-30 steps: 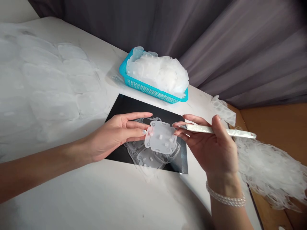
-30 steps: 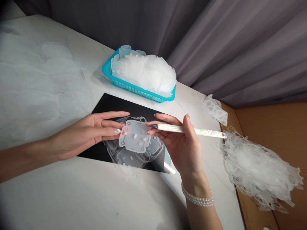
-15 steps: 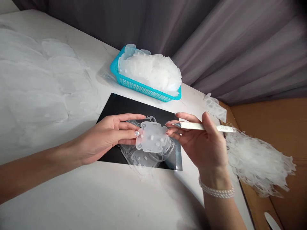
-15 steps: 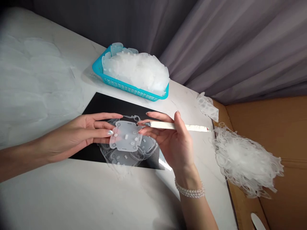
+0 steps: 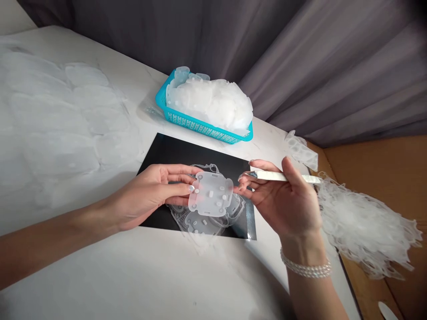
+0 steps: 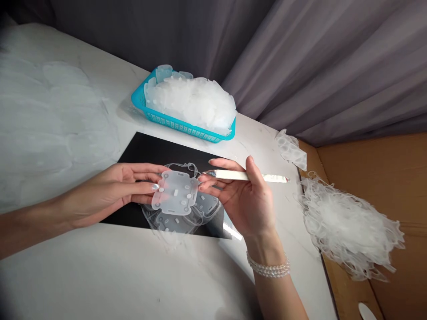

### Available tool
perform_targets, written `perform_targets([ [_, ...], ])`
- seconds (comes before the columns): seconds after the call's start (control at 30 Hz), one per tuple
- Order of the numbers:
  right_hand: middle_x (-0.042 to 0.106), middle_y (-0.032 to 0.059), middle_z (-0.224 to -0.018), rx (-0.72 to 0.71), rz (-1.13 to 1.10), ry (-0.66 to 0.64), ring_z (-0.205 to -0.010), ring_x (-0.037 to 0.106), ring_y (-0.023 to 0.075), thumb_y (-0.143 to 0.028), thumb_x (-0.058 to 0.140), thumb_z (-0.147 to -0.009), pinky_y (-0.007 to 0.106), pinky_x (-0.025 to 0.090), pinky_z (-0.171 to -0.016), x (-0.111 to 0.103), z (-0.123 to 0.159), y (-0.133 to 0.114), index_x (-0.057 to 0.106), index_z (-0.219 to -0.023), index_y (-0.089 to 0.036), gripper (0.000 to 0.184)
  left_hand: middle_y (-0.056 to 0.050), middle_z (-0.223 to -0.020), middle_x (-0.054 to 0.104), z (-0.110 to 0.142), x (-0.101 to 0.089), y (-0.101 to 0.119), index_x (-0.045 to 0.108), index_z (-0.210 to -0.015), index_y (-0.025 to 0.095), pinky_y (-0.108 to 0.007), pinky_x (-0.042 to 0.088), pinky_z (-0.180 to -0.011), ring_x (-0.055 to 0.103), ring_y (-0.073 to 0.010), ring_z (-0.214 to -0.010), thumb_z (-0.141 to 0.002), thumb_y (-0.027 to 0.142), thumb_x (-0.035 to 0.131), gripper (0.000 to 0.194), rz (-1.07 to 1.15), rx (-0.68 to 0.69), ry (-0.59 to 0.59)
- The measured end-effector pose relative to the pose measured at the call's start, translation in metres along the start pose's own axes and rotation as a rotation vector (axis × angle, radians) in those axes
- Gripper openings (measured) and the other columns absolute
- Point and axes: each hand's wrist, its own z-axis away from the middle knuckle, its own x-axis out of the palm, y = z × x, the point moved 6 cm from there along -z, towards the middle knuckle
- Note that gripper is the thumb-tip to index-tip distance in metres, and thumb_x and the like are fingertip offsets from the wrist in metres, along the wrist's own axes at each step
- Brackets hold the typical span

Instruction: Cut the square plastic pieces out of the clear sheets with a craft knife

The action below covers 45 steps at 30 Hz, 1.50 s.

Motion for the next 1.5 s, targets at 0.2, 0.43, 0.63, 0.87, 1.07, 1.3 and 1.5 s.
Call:
perform_targets([
  [0.2,0.077,0.0087,-0.077,0.051,-0.028,0.043,-0.079,0.072,0.0227,-0.05,0.034,-0.1,0.044,0.057,-0.084,0.0,-0.002,0.004,0.078,-0.093,-0.021,0.053,-0.003,-0.102,0.075,0.002,0.0,0.001,0.072,-0.115,0.023,-0.028,0.064,-0.082,0.074,-0.0186,-0.09,-0.082,0.019,0.074,0.033,-0.001,-0.002,0.003],
  [0.43,0.077,0.0119,-0.081,0.097,-0.077,0.119,-0.08,0.072,0.0244,-0.052,0.04,-0.096,0.044,0.052,-0.09,-0.007,-0.001,0.006,0.077,-0.091,-0.018,0.051,-0.002,-0.096,0.073,0.002,-0.003,0.012,0.074,-0.106,0.022,-0.023,0.063,-0.075,0.072,-0.016,-0.087,-0.08,0.019,0.076,0.026,0.004,0.058,0.067],
  [0.63,0.077,0.0126,-0.079,0.087,-0.104,0.124,-0.08,0.071,0.0252,-0.055,0.042,-0.095,0.046,0.049,-0.091,-0.015,-0.002,0.004,0.076,-0.093,-0.017,0.051,-0.003,-0.1,0.073,0.006,-0.053,0.085,0.074,-0.099,0.019,-0.025,0.063,-0.076,0.071,-0.0175,-0.09,-0.072,0.025,0.081,0.028,-0.234,0.517,0.463],
  [0.87,0.076,0.0115,-0.076,0.028,-0.093,0.058,-0.078,0.071,0.0225,-0.053,0.042,-0.096,0.037,0.05,-0.085,-0.009,0.004,-0.005,0.075,-0.093,-0.015,0.051,-0.006,-0.105,0.074,-0.036,-0.065,0.203,0.071,-0.107,0.017,-0.035,0.06,-0.088,0.07,-0.0199,-0.097,-0.08,0.018,0.061,0.029,-0.773,1.135,0.785],
  [1.07,0.073,0.0067,-0.068,-0.08,-0.035,0.023,-0.069,0.07,0.0194,-0.058,0.042,-0.096,0.034,0.053,-0.079,-0.011,0.009,-0.016,0.072,-0.093,-0.017,0.052,-0.004,-0.106,0.077,-0.097,-0.021,0.192,0.077,-0.105,0.019,-0.051,0.043,-0.111,0.068,-0.0293,-0.109,-0.076,0.016,0.063,0.032,-1.231,0.986,0.49],
  [1.3,0.071,0.0045,-0.071,-0.282,0.507,0.251,-0.071,0.068,0.0184,-0.059,0.046,-0.097,0.033,0.052,-0.074,-0.041,0.027,-0.019,0.058,-0.075,-0.02,0.046,-0.007,-0.127,0.069,-0.054,0.041,0.101,0.068,-0.125,0.023,-0.045,0.042,-0.108,0.059,-0.028,-0.12,-0.09,0.027,0.055,0.038,-1.591,0.916,-0.005],
  [1.5,0.058,0.0023,-0.075,-0.4,1.247,-0.034,-0.074,0.051,0.0178,-0.034,0.054,-0.098,0.029,0.041,-0.062,-0.027,0.062,0.025,0.05,-0.073,-0.022,0.029,-0.006,-0.108,0.063,-0.014,0.051,0.03,0.064,-0.127,0.032,-0.032,0.046,-0.072,0.06,-0.022,-0.089,-0.092,0.03,0.058,0.036,-1.875,0.621,-0.481],
])
